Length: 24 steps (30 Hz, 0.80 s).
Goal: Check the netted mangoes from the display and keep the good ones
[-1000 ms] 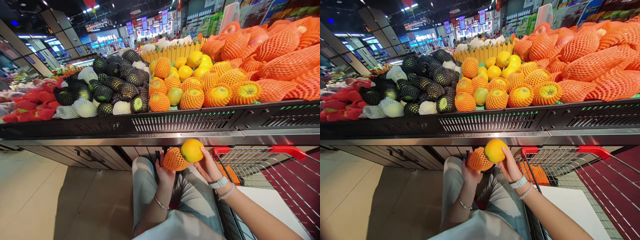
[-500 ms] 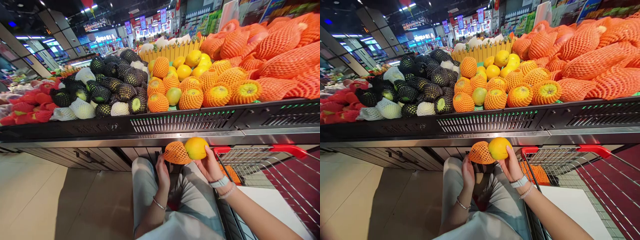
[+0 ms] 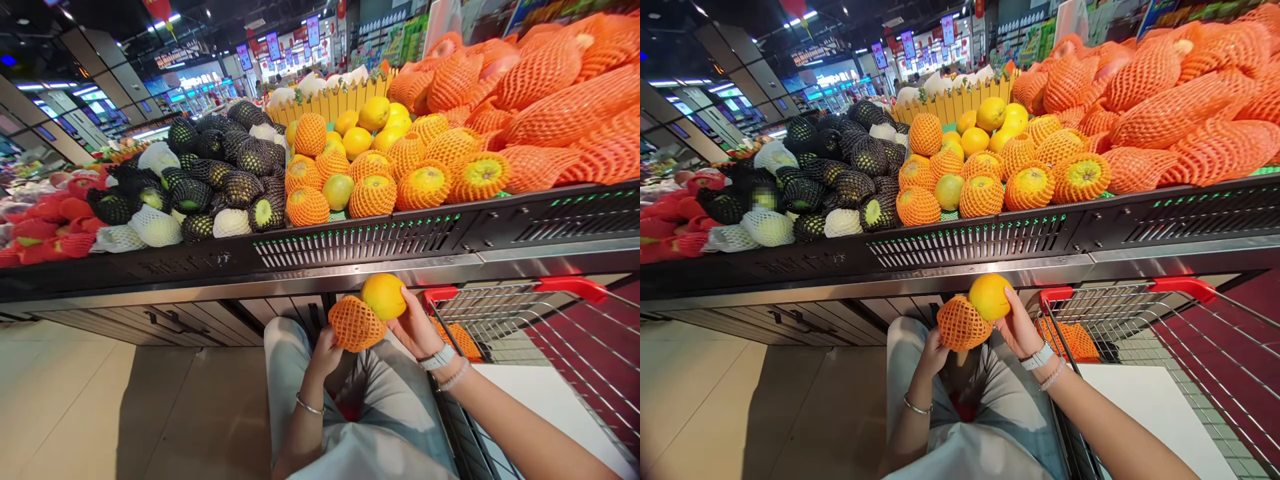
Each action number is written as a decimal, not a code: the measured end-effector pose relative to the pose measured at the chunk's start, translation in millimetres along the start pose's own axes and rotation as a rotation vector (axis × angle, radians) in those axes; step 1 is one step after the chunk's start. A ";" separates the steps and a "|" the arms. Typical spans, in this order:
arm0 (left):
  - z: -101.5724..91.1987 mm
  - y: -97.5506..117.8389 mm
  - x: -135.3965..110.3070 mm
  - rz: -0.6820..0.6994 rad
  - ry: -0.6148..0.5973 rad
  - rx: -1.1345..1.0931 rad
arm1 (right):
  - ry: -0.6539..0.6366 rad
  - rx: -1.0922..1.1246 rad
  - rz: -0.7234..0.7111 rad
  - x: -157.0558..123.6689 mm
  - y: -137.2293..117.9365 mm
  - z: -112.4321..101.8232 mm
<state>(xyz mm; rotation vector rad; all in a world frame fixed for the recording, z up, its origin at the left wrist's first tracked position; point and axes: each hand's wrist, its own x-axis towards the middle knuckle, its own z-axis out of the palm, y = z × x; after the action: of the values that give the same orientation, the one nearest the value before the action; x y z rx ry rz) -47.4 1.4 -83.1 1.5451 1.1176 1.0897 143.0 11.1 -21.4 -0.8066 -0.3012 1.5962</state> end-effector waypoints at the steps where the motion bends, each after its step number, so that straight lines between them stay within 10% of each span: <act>1: 0.8 0.7 -1.5 0.003 -0.025 0.024 | 0.005 -0.001 -0.005 0.0 0.2 0.1; 24: 14.0 8.8 -4.9 0.428 -0.218 0.713 | -0.073 -0.516 -0.049 2.6 3.8 -6.1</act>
<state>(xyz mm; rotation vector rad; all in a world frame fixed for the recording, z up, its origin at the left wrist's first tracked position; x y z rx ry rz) -33.4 -7.3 -78.0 2.4869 1.1075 0.7835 144.1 11.2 -29.0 -1.1216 -0.8008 1.5208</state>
